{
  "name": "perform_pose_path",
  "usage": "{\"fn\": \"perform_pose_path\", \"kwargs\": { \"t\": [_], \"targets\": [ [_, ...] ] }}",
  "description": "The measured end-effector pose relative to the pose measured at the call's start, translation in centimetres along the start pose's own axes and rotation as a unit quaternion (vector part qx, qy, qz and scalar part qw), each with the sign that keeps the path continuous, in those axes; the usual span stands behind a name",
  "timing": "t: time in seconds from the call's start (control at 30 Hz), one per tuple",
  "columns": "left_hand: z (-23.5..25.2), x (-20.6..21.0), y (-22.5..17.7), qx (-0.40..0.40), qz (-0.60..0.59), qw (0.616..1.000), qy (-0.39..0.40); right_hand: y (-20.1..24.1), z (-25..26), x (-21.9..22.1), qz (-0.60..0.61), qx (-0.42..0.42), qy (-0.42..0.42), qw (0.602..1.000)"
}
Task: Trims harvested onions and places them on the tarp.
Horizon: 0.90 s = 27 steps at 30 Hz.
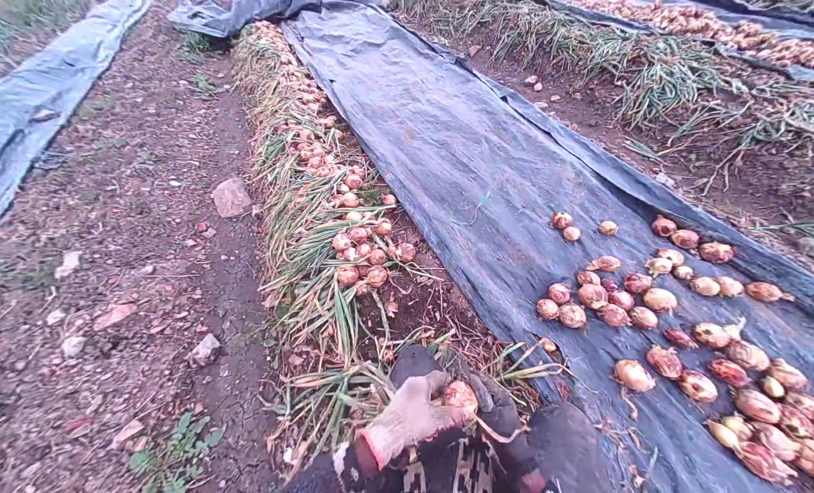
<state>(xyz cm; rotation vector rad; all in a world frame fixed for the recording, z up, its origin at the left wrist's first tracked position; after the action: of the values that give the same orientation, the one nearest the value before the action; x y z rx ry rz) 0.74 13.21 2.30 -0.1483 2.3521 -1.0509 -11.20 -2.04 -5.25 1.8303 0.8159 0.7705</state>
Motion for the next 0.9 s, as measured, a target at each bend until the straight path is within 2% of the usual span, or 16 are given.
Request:
{"fn": "perform_pose_path", "kwargs": {
  "t": [0.1,0.17,0.2,0.27,0.3,0.33,0.37,0.43,0.47,0.57,0.63,0.7,0.73,0.8,0.87,0.9],
  "targets": [
    [0.2,1.4,1.5,-0.017,0.061,0.991,-0.115,3.8,-3.2,-0.7,0.034,-0.005,0.03,0.999],
    [1.1,1.5,5.0,-0.083,-0.03,0.981,-0.173,7.4,-6.2,-0.4,0.086,-0.035,0.088,0.992],
    [1.8,1.1,6.6,-0.115,-0.115,0.967,-0.195,8.6,-6.6,-0.5,0.098,-0.04,0.067,0.992],
    [2.9,-0.2,7.6,-0.133,-0.266,0.928,-0.226,8.6,-5.5,-1.7,0.035,-0.02,-0.029,0.999],
    [2.7,-0.6,6.9,-0.132,-0.275,0.923,-0.233,7.0,-4.7,-2.7,-0.035,0.006,-0.046,0.998],
    [2.6,-1.2,5.7,-0.12,-0.239,0.933,-0.24,4.9,-3.8,-3.5,-0.112,0.035,-0.012,0.993],
    [2.8,-1.4,3.9,-0.096,-0.171,0.951,-0.239,2.8,-3.3,-3.9,-0.163,0.066,0.032,0.984],
    [2.9,0.1,-0.2,-0.025,-0.021,0.98,-0.198,2.5,-4.4,-3.0,-0.134,0.144,0.079,0.977],
    [2.7,1.6,-2.2,0.012,0.038,0.986,-0.164,3.6,-4.9,-2.2,-0.111,0.185,0.08,0.973],
    [1.3,6.5,-5.4,0.073,0.165,0.98,-0.086,5.3,-5.2,-1.9,-0.04,0.206,0.059,0.976],
    [2.4,7.7,-5.3,0.063,0.174,0.981,-0.054,2.6,-4.3,-3.0,0.115,0.269,-0.032,0.956],
    [4.9,8.0,-4.6,0.066,0.177,0.982,-0.017,-0.6,-2.3,-3.8,0.305,0.342,-0.031,0.888],
    [6.3,8.3,-4.8,0.094,0.177,0.98,-0.011,-0.3,-1.8,-4.8,0.342,0.353,-0.034,0.87],
    [9.4,8.6,-7.3,0.182,0.208,0.96,-0.054,2.7,-0.9,-7.0,0.385,0.31,-0.059,0.867],
    [12.7,6.4,-10.6,0.231,0.223,0.933,-0.161,5.9,-0.4,-9.5,0.475,0.143,-0.027,0.868],
    [14.7,3.9,-10.9,0.215,0.239,0.921,-0.219,7.9,-0.8,-11.6,0.497,0.026,-0.026,0.867]
  ]
}}
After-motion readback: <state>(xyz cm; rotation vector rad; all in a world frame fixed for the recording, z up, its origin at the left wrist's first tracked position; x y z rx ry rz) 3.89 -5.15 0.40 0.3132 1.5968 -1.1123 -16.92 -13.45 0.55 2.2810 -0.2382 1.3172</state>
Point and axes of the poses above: each hand's wrist, its own z-axis towards the middle knuckle, its own x-axis out of the palm, y = z × x, the point moved 5 cm from there along z, towards the middle knuckle, and after that the axes turned 2 degrees about -y, right-handed, at the moved point
